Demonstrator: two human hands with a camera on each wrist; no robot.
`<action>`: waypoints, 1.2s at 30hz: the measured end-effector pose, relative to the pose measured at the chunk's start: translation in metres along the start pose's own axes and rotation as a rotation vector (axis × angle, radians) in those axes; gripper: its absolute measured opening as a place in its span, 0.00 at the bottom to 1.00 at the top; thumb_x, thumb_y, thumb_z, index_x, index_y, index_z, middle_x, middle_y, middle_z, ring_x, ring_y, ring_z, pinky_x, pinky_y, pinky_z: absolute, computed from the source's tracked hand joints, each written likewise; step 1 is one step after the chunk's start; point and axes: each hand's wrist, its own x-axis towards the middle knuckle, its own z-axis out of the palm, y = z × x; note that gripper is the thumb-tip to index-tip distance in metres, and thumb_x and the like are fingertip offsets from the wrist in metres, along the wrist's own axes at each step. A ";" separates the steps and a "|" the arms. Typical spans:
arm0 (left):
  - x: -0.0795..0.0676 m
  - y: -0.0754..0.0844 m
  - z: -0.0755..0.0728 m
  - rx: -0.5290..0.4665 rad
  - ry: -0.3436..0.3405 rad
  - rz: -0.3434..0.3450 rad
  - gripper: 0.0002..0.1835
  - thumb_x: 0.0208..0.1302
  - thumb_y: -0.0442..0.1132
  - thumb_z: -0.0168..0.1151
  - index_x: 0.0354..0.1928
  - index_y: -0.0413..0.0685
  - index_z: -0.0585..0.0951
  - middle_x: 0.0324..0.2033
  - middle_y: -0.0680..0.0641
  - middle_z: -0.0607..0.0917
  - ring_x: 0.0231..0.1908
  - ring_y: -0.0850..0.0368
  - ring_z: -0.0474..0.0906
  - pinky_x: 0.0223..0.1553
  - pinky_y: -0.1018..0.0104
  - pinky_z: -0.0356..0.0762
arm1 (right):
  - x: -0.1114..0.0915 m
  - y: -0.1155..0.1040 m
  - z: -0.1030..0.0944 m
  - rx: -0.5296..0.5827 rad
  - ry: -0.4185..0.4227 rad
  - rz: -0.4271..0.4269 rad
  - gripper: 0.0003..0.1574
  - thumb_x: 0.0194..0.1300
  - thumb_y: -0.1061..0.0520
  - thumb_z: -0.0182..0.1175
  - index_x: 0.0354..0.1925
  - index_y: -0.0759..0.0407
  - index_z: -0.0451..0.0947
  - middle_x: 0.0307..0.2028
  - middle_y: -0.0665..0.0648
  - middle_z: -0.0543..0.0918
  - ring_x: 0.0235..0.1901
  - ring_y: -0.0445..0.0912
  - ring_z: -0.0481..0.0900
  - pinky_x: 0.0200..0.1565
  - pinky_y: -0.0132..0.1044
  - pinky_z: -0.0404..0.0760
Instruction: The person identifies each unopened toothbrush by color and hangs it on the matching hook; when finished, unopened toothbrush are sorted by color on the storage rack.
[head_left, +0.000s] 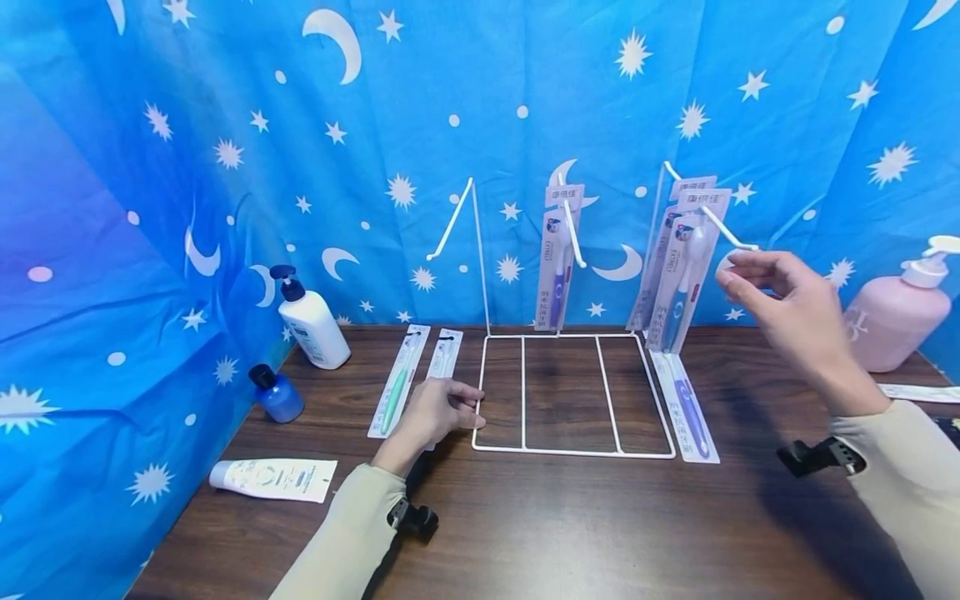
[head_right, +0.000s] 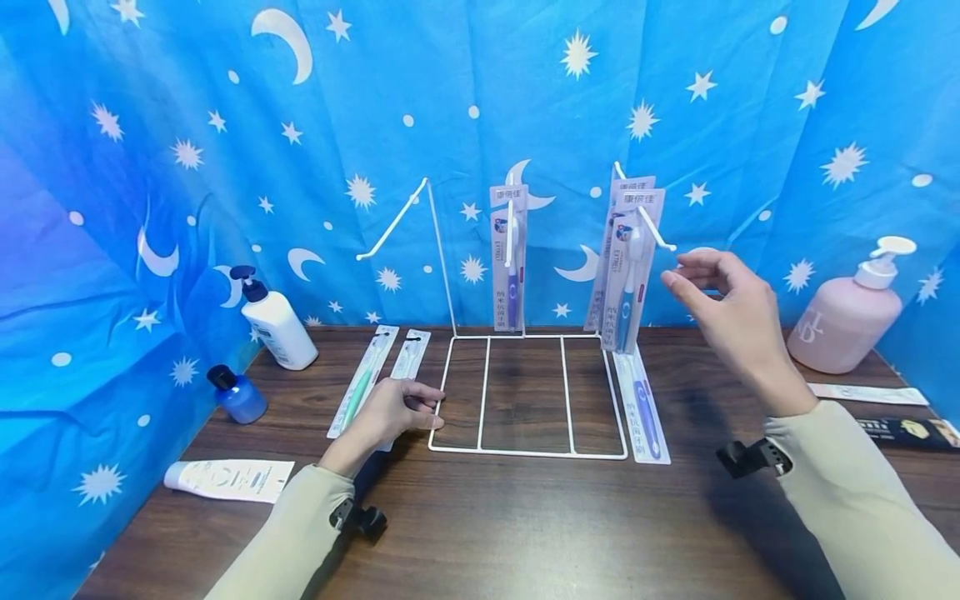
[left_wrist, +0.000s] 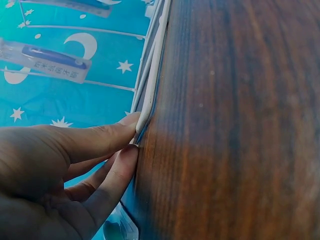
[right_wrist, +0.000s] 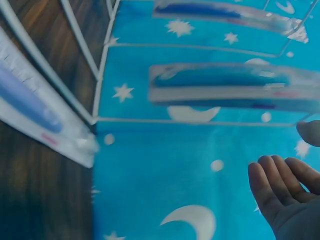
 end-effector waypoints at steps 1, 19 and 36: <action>0.000 0.000 0.000 0.001 -0.001 -0.004 0.18 0.46 0.37 0.78 0.43 0.49 0.87 0.27 0.54 0.83 0.28 0.59 0.77 0.32 0.65 0.73 | 0.001 0.005 0.002 -0.029 -0.018 0.012 0.28 0.66 0.46 0.62 0.59 0.57 0.74 0.43 0.46 0.80 0.38 0.30 0.76 0.35 0.21 0.70; -0.001 0.000 0.000 -0.008 -0.006 -0.015 0.19 0.46 0.37 0.79 0.43 0.49 0.87 0.28 0.55 0.83 0.29 0.59 0.77 0.34 0.64 0.73 | 0.007 0.066 0.045 -0.150 -0.293 0.188 0.33 0.68 0.42 0.57 0.55 0.69 0.73 0.51 0.72 0.78 0.49 0.62 0.73 0.46 0.52 0.67; 0.000 -0.002 0.000 -0.014 -0.004 0.002 0.18 0.47 0.37 0.78 0.43 0.49 0.87 0.28 0.54 0.83 0.29 0.60 0.78 0.32 0.66 0.73 | 0.007 0.089 0.069 -0.289 -0.468 0.187 0.27 0.62 0.51 0.65 0.46 0.74 0.76 0.35 0.66 0.82 0.31 0.53 0.76 0.32 0.41 0.71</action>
